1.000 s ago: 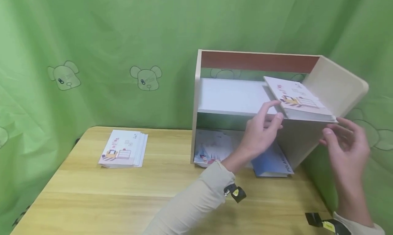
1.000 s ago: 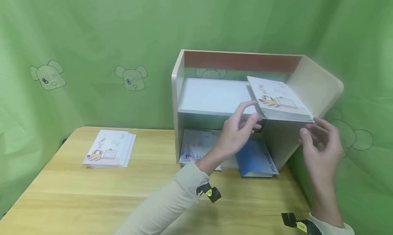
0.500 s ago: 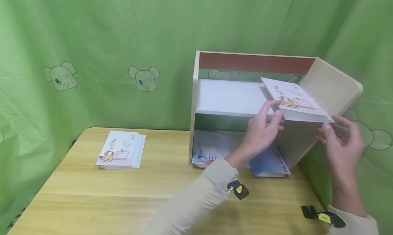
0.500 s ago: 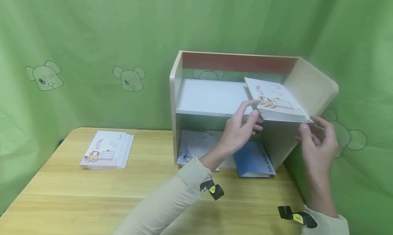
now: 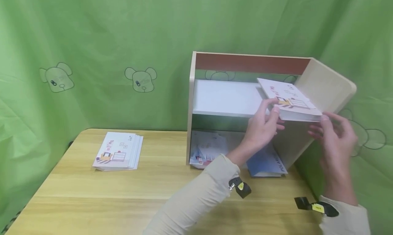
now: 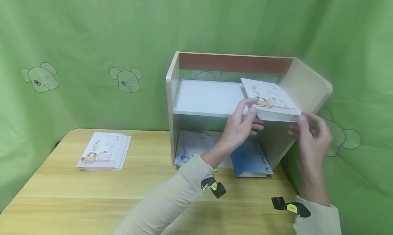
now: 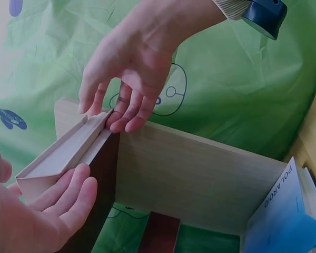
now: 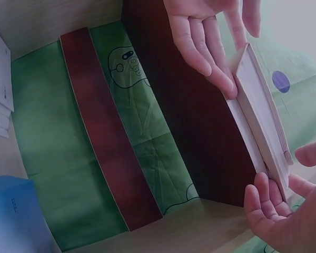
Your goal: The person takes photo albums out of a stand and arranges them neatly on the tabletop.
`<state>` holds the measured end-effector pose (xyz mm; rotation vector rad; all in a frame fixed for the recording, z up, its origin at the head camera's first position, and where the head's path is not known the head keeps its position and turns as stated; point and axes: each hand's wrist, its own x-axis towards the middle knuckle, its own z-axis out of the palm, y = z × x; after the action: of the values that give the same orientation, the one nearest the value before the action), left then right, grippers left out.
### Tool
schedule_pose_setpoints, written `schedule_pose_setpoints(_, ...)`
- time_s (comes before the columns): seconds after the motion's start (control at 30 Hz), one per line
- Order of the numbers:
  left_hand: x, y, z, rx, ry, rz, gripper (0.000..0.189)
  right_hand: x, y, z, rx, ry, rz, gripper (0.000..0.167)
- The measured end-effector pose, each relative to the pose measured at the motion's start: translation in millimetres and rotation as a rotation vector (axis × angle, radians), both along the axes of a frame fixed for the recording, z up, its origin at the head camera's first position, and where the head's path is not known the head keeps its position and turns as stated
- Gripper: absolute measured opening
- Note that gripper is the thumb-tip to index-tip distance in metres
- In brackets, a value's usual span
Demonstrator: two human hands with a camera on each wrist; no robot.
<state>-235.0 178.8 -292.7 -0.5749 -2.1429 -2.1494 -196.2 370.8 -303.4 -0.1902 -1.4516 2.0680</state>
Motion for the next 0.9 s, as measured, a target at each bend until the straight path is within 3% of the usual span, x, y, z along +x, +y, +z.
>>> schedule_pose_setpoints(0.33, 0.1, 4.8, 0.9, 0.026, 0.007, 0.049, 0.022, -2.1, -0.5, 4.6, -0.067, -0.024, -0.035, 0.032)
schedule_pose_setpoints(0.6, 8.3, 2.0, 0.1, 0.029, -0.012, 0.024, 0.021, 4.3, 1.1, 3.1, -0.078, -0.018, 0.002, 0.035)
schedule_pose_setpoints(0.9, 19.2, -2.4, -2.2, 0.013, 0.019, 0.012, 0.022, 16.3, 1.1, 0.6, -0.128, 0.024, 0.055, 0.032)
